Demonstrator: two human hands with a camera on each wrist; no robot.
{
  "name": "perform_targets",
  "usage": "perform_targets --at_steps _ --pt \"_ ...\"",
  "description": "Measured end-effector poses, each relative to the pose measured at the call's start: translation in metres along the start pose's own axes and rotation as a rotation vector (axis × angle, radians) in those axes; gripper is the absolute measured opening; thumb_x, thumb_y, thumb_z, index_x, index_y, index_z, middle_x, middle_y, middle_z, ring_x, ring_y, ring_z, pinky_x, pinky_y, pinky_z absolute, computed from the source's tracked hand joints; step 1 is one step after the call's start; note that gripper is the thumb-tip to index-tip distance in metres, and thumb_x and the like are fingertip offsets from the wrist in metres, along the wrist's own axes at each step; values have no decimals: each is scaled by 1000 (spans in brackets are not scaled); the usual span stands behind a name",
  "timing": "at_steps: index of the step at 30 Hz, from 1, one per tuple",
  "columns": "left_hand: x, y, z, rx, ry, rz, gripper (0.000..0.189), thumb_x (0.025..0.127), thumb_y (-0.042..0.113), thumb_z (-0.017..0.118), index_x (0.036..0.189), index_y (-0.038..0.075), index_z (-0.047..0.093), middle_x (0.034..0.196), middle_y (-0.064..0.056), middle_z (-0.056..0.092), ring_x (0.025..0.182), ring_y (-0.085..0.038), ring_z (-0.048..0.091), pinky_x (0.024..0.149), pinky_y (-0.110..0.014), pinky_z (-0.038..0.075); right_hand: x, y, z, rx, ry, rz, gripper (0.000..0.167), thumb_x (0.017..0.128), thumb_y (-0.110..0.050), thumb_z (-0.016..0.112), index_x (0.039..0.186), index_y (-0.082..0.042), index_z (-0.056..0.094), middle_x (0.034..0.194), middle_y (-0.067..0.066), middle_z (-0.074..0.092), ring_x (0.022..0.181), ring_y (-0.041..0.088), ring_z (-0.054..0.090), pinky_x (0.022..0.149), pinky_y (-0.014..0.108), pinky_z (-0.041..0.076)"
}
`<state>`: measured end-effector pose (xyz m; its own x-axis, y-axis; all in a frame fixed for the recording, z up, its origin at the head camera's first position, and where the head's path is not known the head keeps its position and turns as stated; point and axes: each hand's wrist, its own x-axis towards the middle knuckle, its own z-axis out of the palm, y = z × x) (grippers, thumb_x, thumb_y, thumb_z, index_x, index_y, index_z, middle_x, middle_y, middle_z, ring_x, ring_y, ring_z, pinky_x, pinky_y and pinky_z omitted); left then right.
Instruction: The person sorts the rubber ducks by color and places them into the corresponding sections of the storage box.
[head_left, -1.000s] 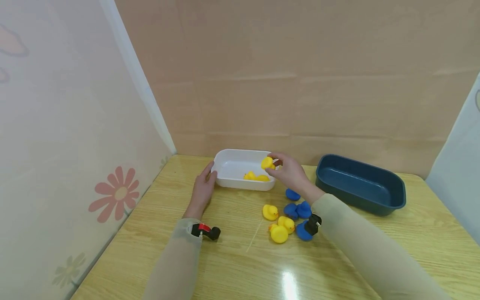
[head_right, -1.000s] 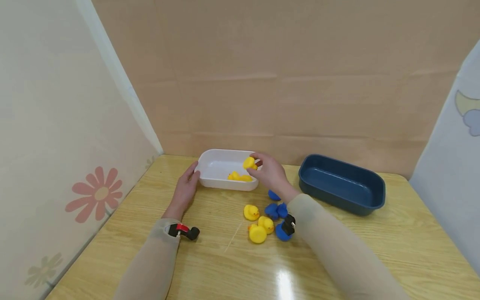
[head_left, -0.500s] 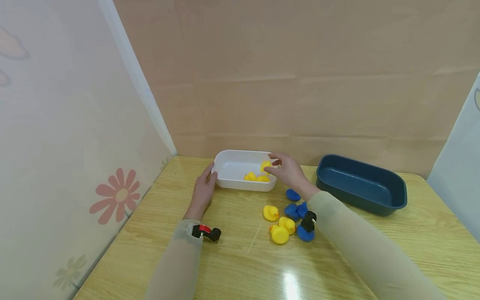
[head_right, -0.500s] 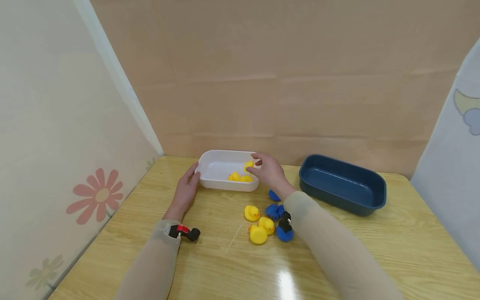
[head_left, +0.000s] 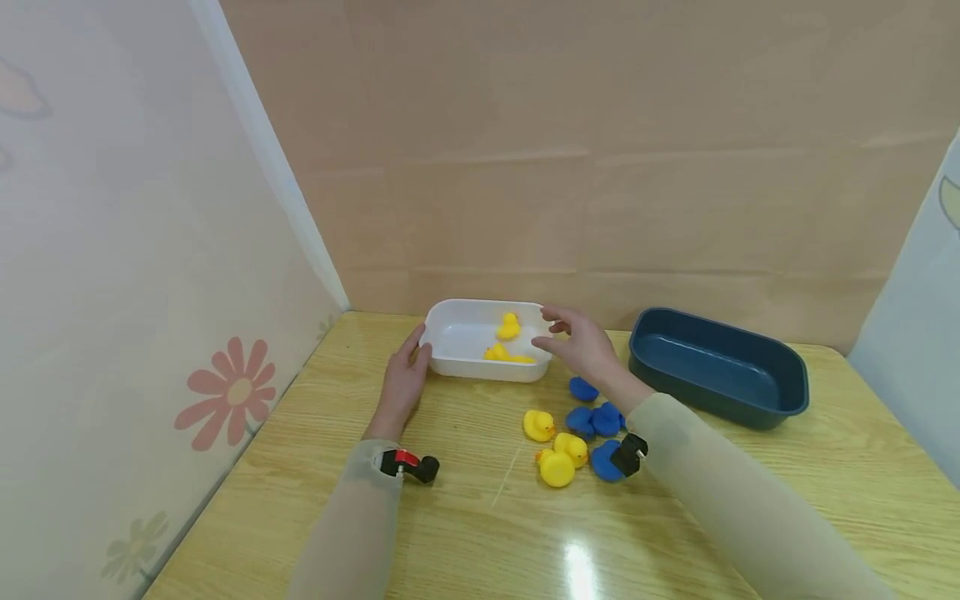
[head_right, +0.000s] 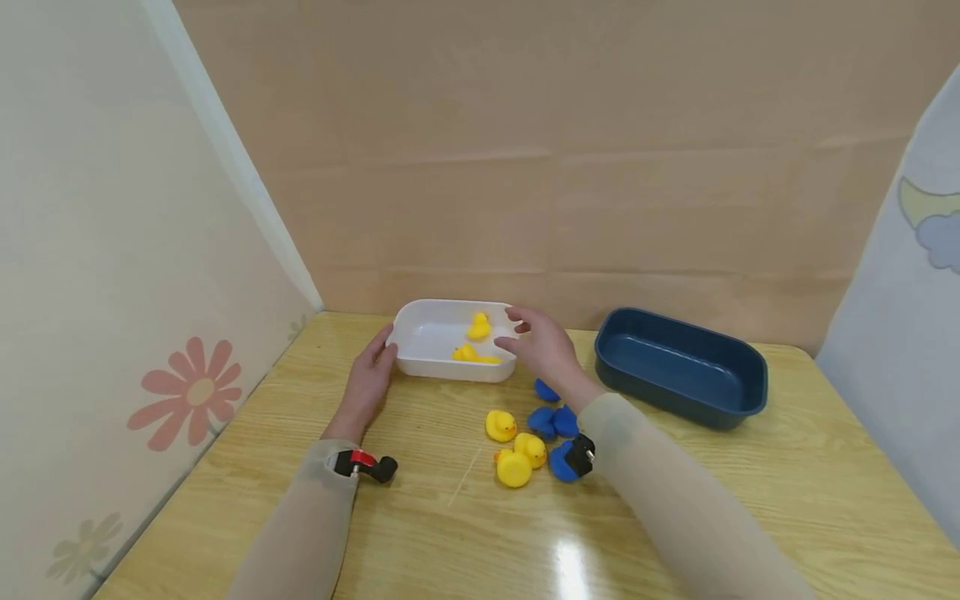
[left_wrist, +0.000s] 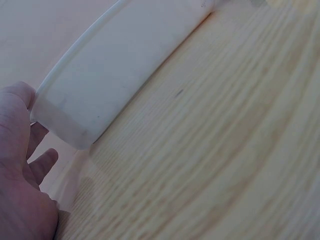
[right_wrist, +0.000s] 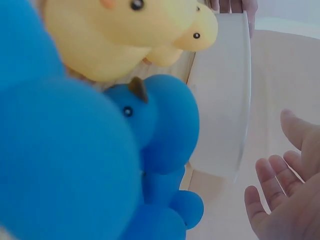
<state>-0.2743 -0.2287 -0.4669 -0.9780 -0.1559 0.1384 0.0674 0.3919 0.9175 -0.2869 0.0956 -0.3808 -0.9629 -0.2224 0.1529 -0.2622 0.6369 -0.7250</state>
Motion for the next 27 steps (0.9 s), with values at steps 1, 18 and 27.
perform_targets --at_steps 1,18,27 --pt "0 0 0 2 0 7 59 117 45 50 172 25 43 175 -5 42 167 -38 21 134 -61 13 -2 0 -1 0 -3 -4 67 104 -28 81 162 -9 55 157 13 61 135 36 61 108 55 56" --pt "0 1 -5 16 -1 26 59 117 42 50 172 23 43 174 -7 42 166 -37 25 135 -61 12 -45 1 -10 34 -77 -89 65 102 -26 83 160 -9 57 151 11 65 134 36 63 119 61 45" --pt "-2 4 -5 17 -4 4 59 117 44 49 173 25 42 175 -5 41 167 -38 21 134 -62 13 -66 -2 -9 2 -123 -119 62 101 -30 85 157 -14 62 149 7 67 133 34 64 109 65 53"
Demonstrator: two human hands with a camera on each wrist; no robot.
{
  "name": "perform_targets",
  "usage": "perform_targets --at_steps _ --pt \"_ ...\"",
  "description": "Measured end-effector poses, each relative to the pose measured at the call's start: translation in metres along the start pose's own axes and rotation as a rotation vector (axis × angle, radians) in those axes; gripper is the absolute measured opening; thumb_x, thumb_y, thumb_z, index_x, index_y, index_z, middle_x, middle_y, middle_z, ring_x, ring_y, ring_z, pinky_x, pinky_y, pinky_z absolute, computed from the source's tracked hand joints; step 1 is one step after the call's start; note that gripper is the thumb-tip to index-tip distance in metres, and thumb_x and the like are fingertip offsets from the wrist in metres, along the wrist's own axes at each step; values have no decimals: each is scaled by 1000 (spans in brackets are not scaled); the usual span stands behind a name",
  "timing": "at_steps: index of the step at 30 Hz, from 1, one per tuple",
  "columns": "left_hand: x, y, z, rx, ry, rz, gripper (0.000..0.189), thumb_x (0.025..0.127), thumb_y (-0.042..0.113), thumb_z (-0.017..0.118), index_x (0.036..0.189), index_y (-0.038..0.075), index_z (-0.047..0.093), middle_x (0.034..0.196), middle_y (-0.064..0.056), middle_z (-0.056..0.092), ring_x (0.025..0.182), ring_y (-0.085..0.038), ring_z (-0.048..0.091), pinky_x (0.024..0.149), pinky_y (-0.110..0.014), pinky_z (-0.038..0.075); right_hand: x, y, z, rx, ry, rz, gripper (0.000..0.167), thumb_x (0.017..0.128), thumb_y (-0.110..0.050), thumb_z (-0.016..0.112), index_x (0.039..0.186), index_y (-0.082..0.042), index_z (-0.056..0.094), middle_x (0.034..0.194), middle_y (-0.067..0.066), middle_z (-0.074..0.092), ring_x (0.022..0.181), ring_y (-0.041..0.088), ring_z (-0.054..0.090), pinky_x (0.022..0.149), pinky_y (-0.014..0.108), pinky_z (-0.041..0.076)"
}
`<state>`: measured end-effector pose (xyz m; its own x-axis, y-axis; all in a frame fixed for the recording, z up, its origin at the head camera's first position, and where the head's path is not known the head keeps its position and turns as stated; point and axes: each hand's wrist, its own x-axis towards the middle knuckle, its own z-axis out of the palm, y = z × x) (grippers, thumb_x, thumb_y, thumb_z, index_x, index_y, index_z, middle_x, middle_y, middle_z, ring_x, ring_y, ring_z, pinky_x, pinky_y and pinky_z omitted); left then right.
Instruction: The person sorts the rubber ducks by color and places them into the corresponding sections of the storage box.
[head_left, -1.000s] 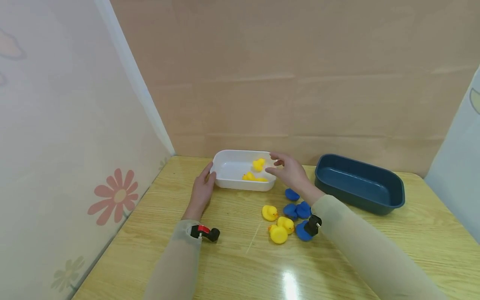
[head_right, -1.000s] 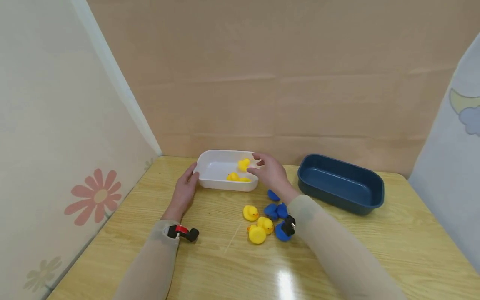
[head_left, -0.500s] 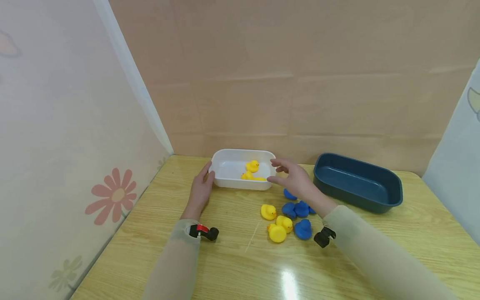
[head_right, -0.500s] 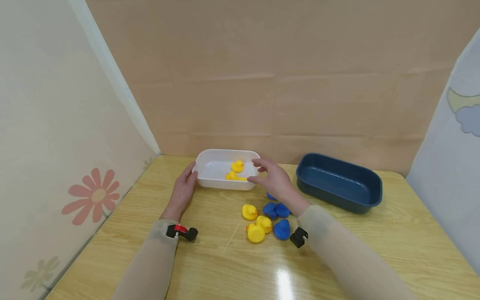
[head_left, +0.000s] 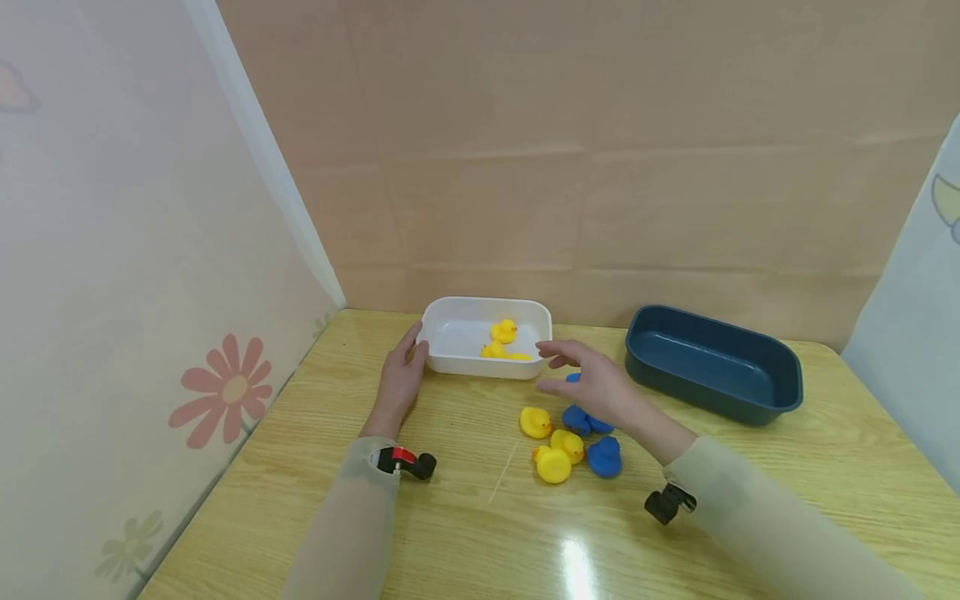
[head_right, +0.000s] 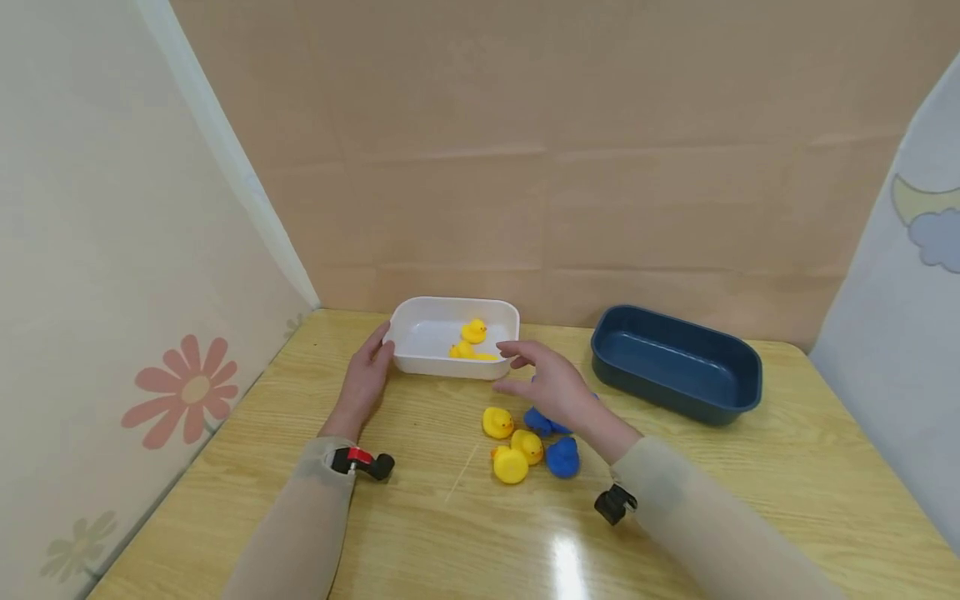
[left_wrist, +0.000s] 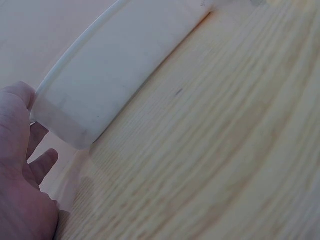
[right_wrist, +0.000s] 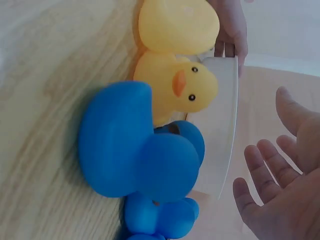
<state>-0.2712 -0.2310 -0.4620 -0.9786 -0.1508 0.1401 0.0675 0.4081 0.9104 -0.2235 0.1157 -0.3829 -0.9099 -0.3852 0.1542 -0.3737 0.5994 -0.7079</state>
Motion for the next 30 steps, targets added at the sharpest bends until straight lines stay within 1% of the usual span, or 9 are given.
perform_targets --at_steps 5,8,12,16,20,23,30 --pt "1 0 0 8 -1 -5 60 116 47 48 173 26 41 176 -5 40 167 -39 20 134 -62 14 -8 -3 2 4 -22 -15 60 101 -31 84 155 -13 64 147 9 68 131 32 65 108 64 53" --pt "1 0 0 7 -1 -9 60 116 47 49 173 26 42 176 -5 40 167 -39 20 134 -61 15 -13 -5 4 11 -44 -23 61 101 -31 85 155 -12 64 147 8 68 131 31 65 108 64 53" --pt "2 0 0 7 0 -8 60 117 45 49 173 25 42 176 -5 40 167 -39 20 134 -62 15 -19 -5 7 12 -77 -24 63 100 -34 85 155 -13 64 148 8 68 130 29 65 106 61 55" --pt "2 0 1 6 3 -11 59 117 44 50 172 26 42 176 -5 40 167 -40 20 134 -62 14 -24 -2 10 9 -102 -26 59 99 -32 86 152 -14 67 145 10 69 128 28 66 103 59 56" --pt "2 0 1 -1 4 -16 59 116 46 50 172 27 43 175 -3 41 167 -39 19 134 -62 15 -29 2 13 16 -105 -58 53 99 -28 87 147 -13 70 140 12 71 124 29 69 100 58 59" --pt "2 0 1 -5 6 -10 59 116 45 50 172 26 43 175 -3 41 167 -39 20 134 -62 15 -30 6 15 10 -112 -80 53 98 -28 87 145 -10 71 139 12 72 122 29 70 98 56 61" --pt "1 0 1 0 5 -4 58 117 42 50 172 25 42 175 -5 41 167 -39 21 134 -62 14 -33 9 19 -19 -133 -53 55 97 -29 89 145 -8 72 139 6 73 120 27 70 98 51 62"
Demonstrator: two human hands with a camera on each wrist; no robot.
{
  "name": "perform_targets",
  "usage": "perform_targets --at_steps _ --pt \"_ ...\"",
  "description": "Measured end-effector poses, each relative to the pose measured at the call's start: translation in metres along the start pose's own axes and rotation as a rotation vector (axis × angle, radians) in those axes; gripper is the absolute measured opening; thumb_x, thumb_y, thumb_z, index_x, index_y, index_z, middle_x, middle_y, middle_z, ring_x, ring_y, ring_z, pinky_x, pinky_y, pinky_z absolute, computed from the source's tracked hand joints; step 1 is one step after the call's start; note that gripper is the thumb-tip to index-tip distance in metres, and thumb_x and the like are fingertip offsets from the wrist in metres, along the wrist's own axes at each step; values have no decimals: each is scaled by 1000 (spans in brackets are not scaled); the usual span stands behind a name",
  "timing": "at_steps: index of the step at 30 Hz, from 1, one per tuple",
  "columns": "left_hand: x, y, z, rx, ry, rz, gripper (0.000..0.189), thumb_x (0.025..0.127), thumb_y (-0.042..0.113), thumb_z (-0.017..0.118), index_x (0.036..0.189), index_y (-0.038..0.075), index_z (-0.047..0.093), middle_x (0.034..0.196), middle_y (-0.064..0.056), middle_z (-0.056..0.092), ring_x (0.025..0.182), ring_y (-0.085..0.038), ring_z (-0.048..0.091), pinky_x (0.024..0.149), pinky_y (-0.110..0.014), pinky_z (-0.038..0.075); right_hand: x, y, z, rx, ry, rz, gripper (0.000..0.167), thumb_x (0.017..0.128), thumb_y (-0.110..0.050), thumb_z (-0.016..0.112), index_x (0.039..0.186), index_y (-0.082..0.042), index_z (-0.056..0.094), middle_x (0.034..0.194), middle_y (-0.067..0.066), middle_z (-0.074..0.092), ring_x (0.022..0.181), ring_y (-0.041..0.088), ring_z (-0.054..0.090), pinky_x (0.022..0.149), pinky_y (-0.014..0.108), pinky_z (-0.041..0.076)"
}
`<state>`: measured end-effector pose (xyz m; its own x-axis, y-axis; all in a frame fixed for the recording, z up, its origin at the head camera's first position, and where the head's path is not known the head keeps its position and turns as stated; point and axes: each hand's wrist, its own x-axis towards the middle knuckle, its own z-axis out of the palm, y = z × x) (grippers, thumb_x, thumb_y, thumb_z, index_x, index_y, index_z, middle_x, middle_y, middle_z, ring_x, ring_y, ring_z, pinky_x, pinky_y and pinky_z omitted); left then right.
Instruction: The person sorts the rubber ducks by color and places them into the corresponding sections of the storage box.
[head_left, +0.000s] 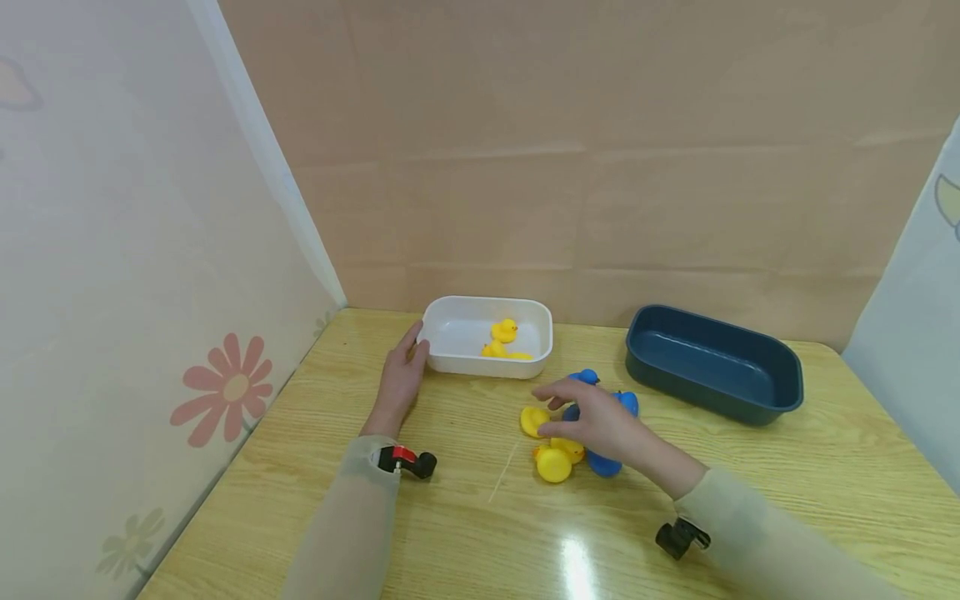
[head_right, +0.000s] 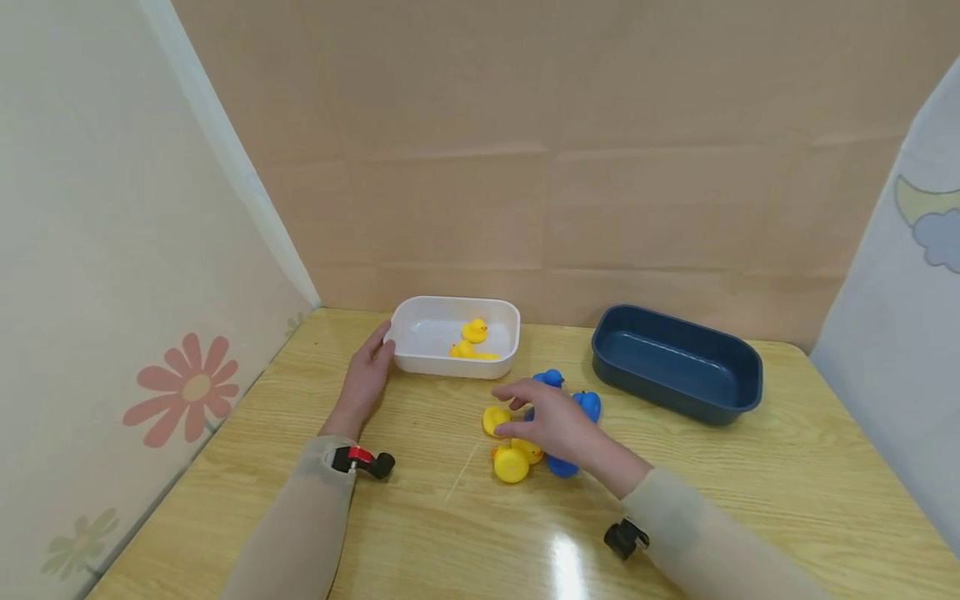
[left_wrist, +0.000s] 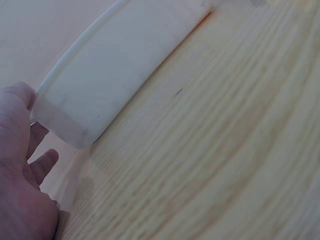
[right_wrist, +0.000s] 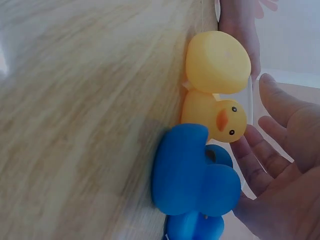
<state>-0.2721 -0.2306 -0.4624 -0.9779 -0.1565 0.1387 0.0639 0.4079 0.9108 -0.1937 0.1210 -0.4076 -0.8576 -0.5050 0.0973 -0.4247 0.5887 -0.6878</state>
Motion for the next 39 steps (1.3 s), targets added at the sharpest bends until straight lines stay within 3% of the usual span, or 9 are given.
perform_targets --at_steps 22,39 --pt "1 -1 1 0 -12 -1 59 117 42 49 173 26 41 175 -5 41 166 -37 23 134 -61 16 3 12 9 -68 11 -35 37 96 -19 89 131 -12 80 123 -2 76 108 21 72 93 43 62" --pt "2 -3 1 -13 -11 -15 59 117 44 50 173 28 41 176 -4 41 167 -36 23 134 -61 16 5 13 13 -90 41 -13 26 99 -15 86 124 -14 81 116 -6 76 103 18 70 87 37 61"
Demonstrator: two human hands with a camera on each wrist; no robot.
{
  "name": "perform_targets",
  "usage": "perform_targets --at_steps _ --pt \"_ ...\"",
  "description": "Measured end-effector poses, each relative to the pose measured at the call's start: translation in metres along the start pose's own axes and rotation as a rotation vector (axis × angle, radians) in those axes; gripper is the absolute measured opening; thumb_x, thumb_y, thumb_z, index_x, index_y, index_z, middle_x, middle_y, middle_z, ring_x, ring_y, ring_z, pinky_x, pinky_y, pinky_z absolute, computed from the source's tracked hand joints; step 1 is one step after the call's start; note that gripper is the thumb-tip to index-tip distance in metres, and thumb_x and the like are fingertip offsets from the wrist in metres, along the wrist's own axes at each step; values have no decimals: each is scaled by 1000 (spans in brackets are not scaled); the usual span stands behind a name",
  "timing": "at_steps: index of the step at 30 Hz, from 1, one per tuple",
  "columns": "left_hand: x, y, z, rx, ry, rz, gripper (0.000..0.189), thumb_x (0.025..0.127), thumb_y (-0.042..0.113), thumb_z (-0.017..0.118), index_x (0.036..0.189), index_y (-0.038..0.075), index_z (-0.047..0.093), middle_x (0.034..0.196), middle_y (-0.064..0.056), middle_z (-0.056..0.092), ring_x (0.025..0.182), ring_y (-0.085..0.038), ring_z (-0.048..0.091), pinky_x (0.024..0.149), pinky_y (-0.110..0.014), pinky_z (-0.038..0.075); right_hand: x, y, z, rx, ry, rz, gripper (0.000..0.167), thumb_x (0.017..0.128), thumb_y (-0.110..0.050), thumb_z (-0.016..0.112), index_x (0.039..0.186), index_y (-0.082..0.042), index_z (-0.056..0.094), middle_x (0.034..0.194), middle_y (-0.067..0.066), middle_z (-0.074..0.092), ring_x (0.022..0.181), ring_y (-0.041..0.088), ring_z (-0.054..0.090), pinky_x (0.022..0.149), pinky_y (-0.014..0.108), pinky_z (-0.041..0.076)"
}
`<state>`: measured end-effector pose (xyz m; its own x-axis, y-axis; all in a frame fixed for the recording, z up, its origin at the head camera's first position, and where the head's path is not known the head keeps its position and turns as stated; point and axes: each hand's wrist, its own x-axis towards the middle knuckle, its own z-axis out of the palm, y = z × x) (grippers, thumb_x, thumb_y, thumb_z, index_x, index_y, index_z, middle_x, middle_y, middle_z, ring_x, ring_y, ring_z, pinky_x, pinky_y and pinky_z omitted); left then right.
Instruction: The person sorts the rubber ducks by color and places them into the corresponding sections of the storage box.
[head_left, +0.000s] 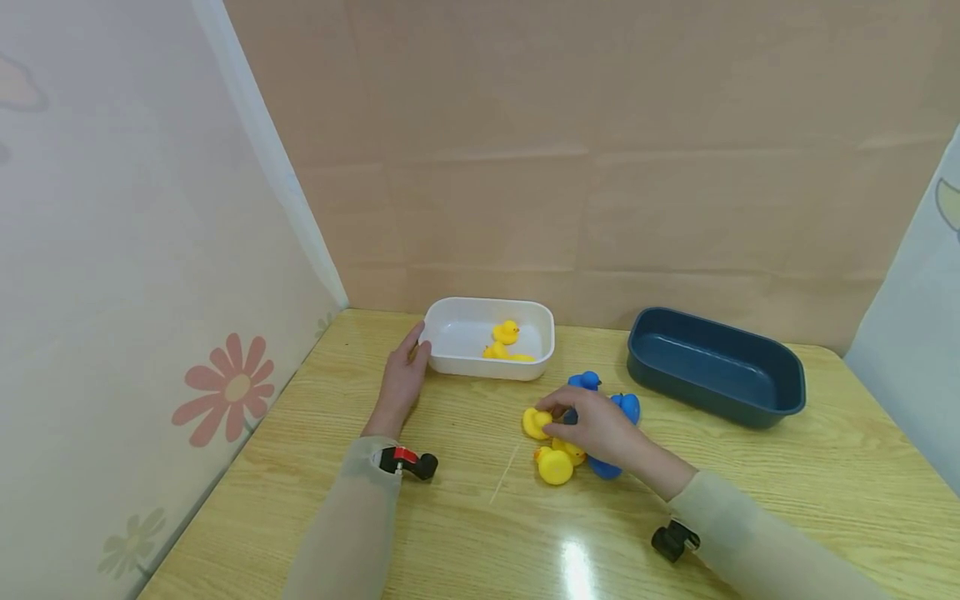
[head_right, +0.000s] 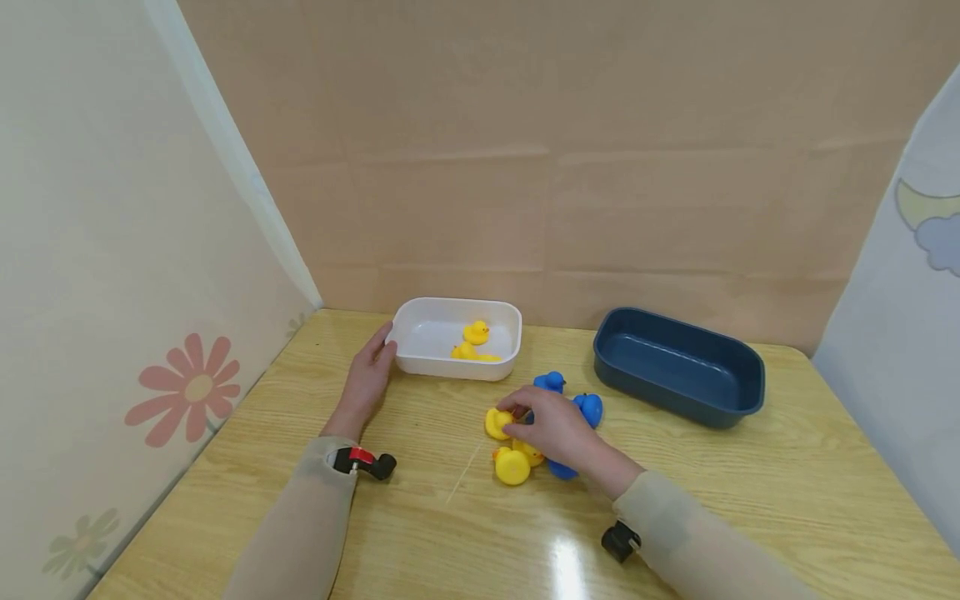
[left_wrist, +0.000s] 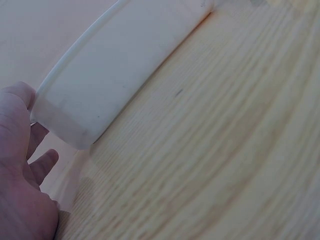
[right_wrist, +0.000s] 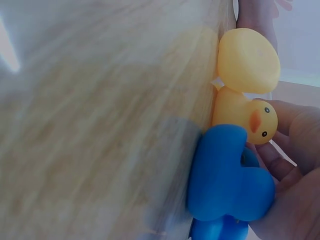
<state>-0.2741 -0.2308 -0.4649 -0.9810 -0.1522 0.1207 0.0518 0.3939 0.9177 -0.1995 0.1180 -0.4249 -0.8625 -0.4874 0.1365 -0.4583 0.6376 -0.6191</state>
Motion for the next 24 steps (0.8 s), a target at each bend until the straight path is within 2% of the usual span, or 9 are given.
perform_targets --at_steps 6,16,24 --pt "0 -1 1 2 0 -17 60 116 47 50 173 30 41 176 -4 40 167 -37 21 134 -62 16 1 -1 0 -8 14 14 26 100 -17 85 125 -14 81 114 -6 75 99 14 68 81 32 59" --pt "1 -2 -1 8 1 6 59 117 46 49 173 29 41 175 -4 41 166 -37 22 134 -62 17 4 -5 -9 59 71 7 24 101 -14 83 125 -14 81 122 -2 76 104 19 71 87 40 62" --pt "0 -2 -1 4 1 2 60 116 47 49 173 29 41 176 -3 40 167 -39 20 133 -64 15 8 -9 -20 78 102 17 25 101 -17 82 126 -15 81 119 -2 76 104 19 70 76 32 59"
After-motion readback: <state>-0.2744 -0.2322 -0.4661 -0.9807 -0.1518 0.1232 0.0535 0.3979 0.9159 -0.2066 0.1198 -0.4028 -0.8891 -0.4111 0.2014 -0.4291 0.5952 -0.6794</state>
